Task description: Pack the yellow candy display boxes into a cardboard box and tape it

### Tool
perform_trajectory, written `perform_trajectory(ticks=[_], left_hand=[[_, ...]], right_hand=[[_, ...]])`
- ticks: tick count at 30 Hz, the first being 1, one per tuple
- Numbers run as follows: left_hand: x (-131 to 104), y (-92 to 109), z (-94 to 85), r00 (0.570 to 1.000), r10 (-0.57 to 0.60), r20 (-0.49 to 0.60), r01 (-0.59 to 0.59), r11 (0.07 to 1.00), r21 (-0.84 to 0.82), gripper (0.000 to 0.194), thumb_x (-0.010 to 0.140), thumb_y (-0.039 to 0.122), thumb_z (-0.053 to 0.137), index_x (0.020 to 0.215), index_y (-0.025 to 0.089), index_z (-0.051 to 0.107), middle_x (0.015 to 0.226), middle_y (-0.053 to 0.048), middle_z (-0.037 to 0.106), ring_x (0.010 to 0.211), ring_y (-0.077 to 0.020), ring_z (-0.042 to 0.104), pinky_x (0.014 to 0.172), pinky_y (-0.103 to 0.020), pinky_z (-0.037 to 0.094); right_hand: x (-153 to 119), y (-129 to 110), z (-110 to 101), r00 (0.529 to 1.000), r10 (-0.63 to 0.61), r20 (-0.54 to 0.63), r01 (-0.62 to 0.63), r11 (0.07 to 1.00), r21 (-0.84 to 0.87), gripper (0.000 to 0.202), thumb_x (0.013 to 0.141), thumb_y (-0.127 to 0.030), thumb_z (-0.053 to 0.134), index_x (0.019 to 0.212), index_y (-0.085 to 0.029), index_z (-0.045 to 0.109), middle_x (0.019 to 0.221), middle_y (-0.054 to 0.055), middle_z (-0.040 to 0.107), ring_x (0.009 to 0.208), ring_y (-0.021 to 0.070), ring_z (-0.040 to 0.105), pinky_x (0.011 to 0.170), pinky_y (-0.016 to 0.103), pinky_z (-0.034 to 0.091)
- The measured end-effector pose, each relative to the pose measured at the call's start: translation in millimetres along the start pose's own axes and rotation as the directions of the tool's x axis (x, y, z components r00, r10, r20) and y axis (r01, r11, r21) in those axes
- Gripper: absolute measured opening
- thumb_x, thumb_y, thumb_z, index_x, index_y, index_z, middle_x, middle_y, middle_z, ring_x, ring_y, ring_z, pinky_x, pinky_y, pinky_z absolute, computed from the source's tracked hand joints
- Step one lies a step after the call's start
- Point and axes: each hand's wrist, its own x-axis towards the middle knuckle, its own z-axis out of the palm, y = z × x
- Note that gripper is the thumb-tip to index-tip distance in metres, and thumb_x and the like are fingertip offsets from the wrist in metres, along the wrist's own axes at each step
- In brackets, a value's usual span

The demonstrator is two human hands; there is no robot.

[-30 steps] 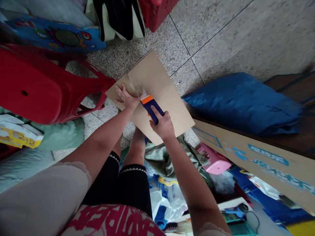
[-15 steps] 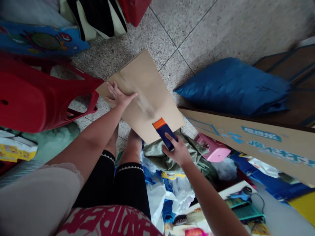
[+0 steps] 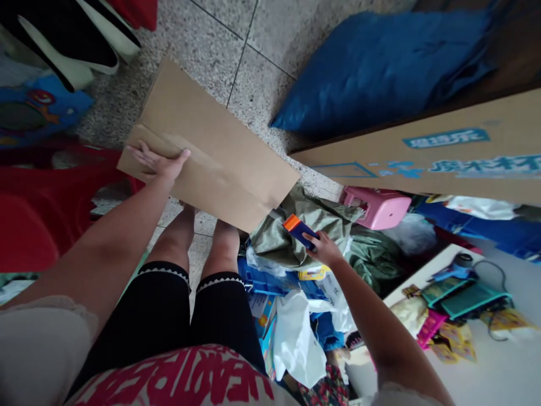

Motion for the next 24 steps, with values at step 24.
perform_trajectory(ticks=[24], left_hand=[[-40.5,25.4,-20.3,0.772,0.595,0.224,-0.629,0.661,0.41,0.1,0.083,0.058,0.065,0.156,0.017,0.01,0.162,-0.022,-0.01,0.148,-0.039,-0.014,0.108,-0.073,-0.013]], right_hand=[[57.5,-18.0,40.5,0.942,0.257,0.215,-0.239,0.965,-0.107,0.06,0.087,-0.032,0.06,0.146,-0.034,0.045,0.123,0.016,0.047,0.108,0.0297,0.051,0.088,0.037,0.044]])
